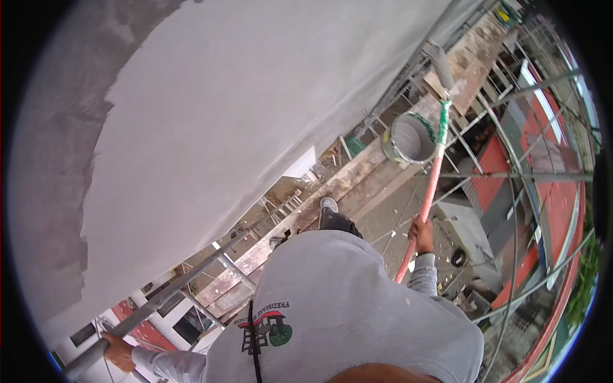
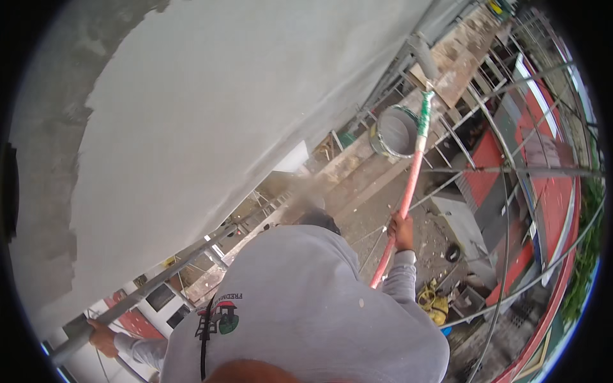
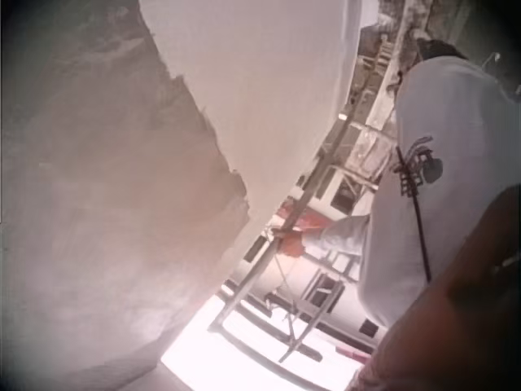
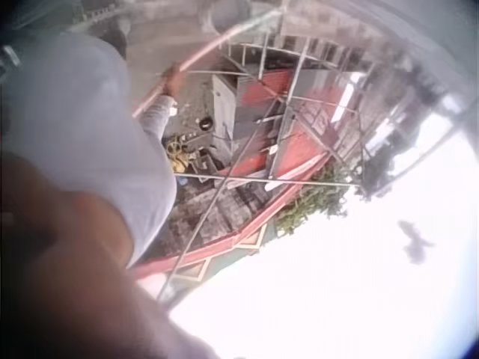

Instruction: The person paints a concrete wall while standing on scaffolding, using a paint roller on an extension pole to apply gray paint and dipping the roller into a bucket hanging from the structure.

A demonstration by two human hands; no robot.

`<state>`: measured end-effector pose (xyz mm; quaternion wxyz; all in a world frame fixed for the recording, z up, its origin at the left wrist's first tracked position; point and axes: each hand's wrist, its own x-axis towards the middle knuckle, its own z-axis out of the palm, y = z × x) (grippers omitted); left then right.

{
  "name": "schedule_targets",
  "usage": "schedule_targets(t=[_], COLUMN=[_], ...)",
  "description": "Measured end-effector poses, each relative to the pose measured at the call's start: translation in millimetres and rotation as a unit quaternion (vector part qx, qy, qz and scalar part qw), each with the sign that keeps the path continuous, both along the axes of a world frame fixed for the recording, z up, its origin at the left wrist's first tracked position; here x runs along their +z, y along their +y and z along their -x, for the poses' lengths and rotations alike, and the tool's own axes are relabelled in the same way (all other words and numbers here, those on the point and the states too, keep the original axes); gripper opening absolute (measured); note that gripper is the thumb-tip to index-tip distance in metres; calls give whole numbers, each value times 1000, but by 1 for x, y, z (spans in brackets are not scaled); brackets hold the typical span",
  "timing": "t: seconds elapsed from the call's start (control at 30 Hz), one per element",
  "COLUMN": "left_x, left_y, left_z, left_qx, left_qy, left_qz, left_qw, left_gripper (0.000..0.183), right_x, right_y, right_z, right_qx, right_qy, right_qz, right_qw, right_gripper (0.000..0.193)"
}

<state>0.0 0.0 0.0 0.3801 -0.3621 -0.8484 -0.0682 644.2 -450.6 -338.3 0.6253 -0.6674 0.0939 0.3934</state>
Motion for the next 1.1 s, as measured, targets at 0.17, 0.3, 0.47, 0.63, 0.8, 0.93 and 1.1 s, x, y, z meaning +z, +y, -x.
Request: schedule_targets(t=[0.17,0.3,0.47,0.63,0.8,0.93,1.1], left_x=[28,33,49,61,71,90,120], left_y=[-64,-68,-95,-128,-156,-174,-172], left_z=[61,55,67,88,72,80,115], left_qx=[85,48,-40,-159,-107,-94,-226], left_qy=[36,65,-98,-207,-196,-273,-342], left_qz=[-84,-116,25,137,164,241,300], left_qw=[992,990,994,956,961,927,862], left_gripper=[65,55,61,65,49,45,55], right_x=[49,100,168,213,202,178,131], right_y=[76,142,243,346,415,455,486], right_z=[-22,-40,-24,56,173,255,330], right_qx=[14,11,103,343,470,549,589], right_qy=[-140,-260,-346,-315,-311,-261,-283], right_qz=[-72,-102,-189,-304,-314,-301,-338], right_qw=[987,960,913,831,764,735,678], right_gripper=[30,44,37,33,30,24,20])
